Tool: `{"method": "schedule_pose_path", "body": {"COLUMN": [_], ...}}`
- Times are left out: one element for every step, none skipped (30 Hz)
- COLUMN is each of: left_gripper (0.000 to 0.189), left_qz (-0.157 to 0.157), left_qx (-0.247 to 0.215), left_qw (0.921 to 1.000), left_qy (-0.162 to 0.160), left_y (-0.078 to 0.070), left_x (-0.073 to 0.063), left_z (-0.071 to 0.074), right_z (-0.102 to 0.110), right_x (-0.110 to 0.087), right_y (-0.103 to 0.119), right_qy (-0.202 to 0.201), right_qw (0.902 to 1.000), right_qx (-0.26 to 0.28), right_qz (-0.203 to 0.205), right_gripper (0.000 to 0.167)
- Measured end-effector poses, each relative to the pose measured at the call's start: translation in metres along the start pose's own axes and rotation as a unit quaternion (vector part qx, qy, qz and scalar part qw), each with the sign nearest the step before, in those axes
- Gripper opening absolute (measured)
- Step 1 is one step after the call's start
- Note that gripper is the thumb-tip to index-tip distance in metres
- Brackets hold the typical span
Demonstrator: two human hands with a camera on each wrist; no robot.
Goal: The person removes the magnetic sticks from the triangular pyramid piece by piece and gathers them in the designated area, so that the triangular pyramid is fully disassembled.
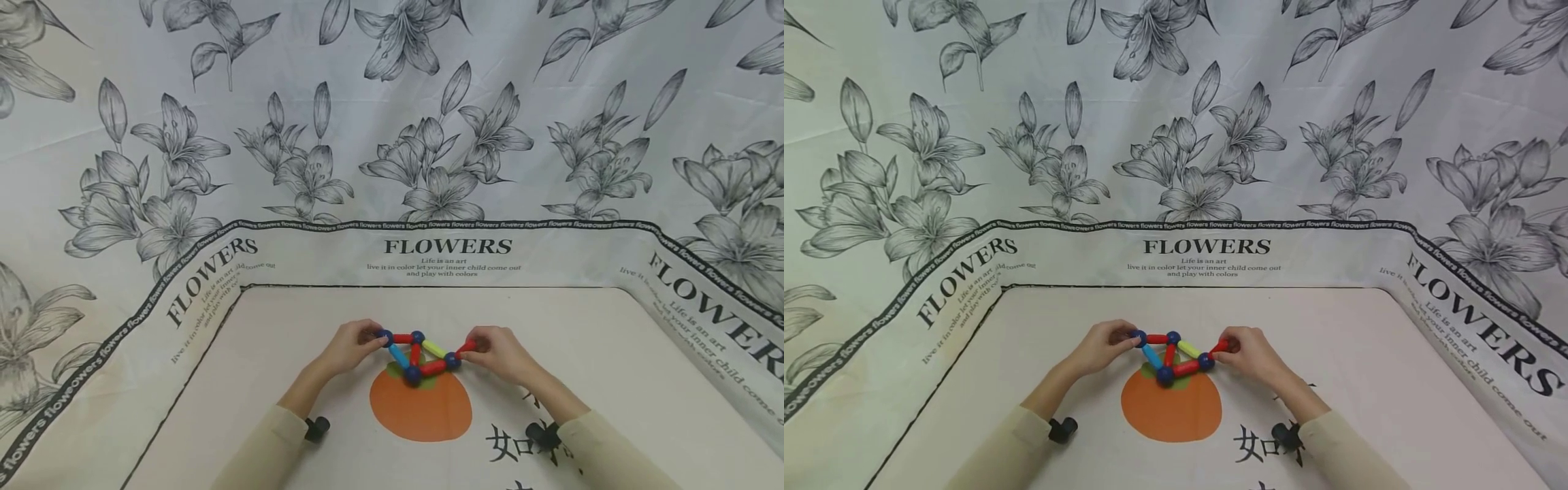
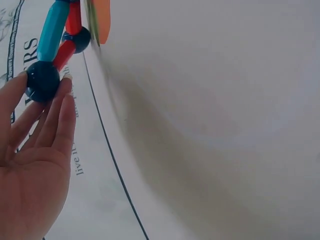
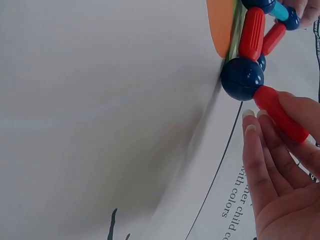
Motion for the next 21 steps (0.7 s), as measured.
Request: {"method": "schedule_pose_path", "body": {"left_gripper": [0.028,0.027,0.027,0.026,0.026,0.025,0.025,0.024,0.024,0.025,0.025,0.025,0.025,0.026,0.026,0.026,0.026,0.025,0.025,0.025,0.024], "left_qz": [-0.001,-0.002,-0.003,-0.006,-0.008,-0.011,-0.013,-0.014,-0.013,-0.011,-0.010,-0.008,-0.006,-0.004,-0.002,-0.001,0.000,0.000,0.001,0.002,0.002], "left_qx": [-0.001,-0.001,-0.002,-0.002,-0.003,-0.003,-0.002,-0.002,-0.001,-0.001,0.000,0.002,0.002,0.003,0.005,0.006,0.007,0.008,0.008,0.009,0.008], "left_qw": [1.0000,0.9999,0.9999,0.9998,0.9997,0.9996,0.9995,0.9994,0.9994,0.9993,0.9993,0.9992,0.9991,0.9990,0.9989,0.9988,0.9987,0.9986,0.9985,0.9984,0.9983], "left_qy": [0.005,0.010,0.015,0.019,0.022,0.025,0.027,0.030,0.032,0.034,0.037,0.039,0.042,0.044,0.046,0.049,0.051,0.053,0.055,0.056,0.059], "left_y": [0.001,0.001,0.002,0.003,0.003,0.004,0.005,0.005,0.005,0.005,0.005,0.006,0.006,0.006,0.006,0.006,0.007,0.007,0.007,0.007,0.007], "left_x": [-0.002,-0.003,-0.004,-0.006,-0.007,-0.008,-0.009,-0.010,-0.011,-0.011,-0.012,-0.013,-0.014,-0.014,-0.015,-0.015,-0.016,-0.016,-0.016,-0.016,-0.016], "left_z": [0.000,0.001,0.001,0.001,0.002,0.002,0.002,0.002,0.002,0.001,0.001,0.001,0.000,0.000,0.000,-0.001,-0.001,-0.001,-0.002,-0.002,-0.002], "right_z": [0.001,0.001,0.002,0.002,0.003,0.003,0.003,0.004,0.004,0.005,0.005,0.006,0.006,0.007,0.007,0.008,0.008,0.009,0.010,0.010,0.011], "right_x": [0.000,0.000,0.000,-0.001,-0.001,-0.001,-0.002,-0.002,-0.002,-0.003,-0.003,-0.004,-0.004,-0.005,-0.006,-0.006,-0.007,-0.007,-0.007,-0.008,-0.008], "right_y": [0.000,-0.001,-0.001,-0.001,-0.002,-0.002,-0.003,-0.003,-0.004,-0.005,-0.005,-0.006,-0.007,-0.008,-0.009,-0.009,-0.010,-0.011,-0.012,-0.012,-0.013], "right_qy": [0.003,0.006,0.009,0.011,0.014,0.016,0.018,0.019,0.021,0.021,0.023,0.024,0.025,0.027,0.028,0.030,0.032,0.034,0.035,0.036,0.038], "right_qw": [1.0000,1.0000,1.0000,0.9999,0.9999,0.9999,0.9998,0.9998,0.9998,0.9997,0.9997,0.9996,0.9995,0.9995,0.9995,0.9994,0.9993,0.9993,0.9993,0.9992,0.9992], "right_qx": [-0.001,0.000,0.000,0.000,0.000,-0.001,-0.003,-0.005,-0.008,-0.010,-0.012,-0.015,-0.017,-0.016,-0.016,-0.016,-0.016,-0.015,-0.013,-0.012,-0.012], "right_qz": [0.001,0.002,0.002,0.002,0.002,0.002,0.002,0.002,0.003,0.003,0.003,0.003,0.002,0.000,-0.001,-0.004,-0.005,-0.007,-0.008,-0.009,-0.009], "right_gripper": [0.013,0.013,0.013,0.013,0.012,0.012,0.012,0.011,0.011,0.011,0.012,0.012,0.012,0.012,0.012,0.012,0.012,0.012,0.013,0.013,0.013]}}
Point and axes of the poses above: each hand's wrist, its own x-axis towards the middle knuckle, its own z-axis out of the back of the hand, y = z × x, the point moved 4 cm from there along x, towards the middle knuckle, and after that the axes turned 10 degrees about -y, right-handed, at the moved point
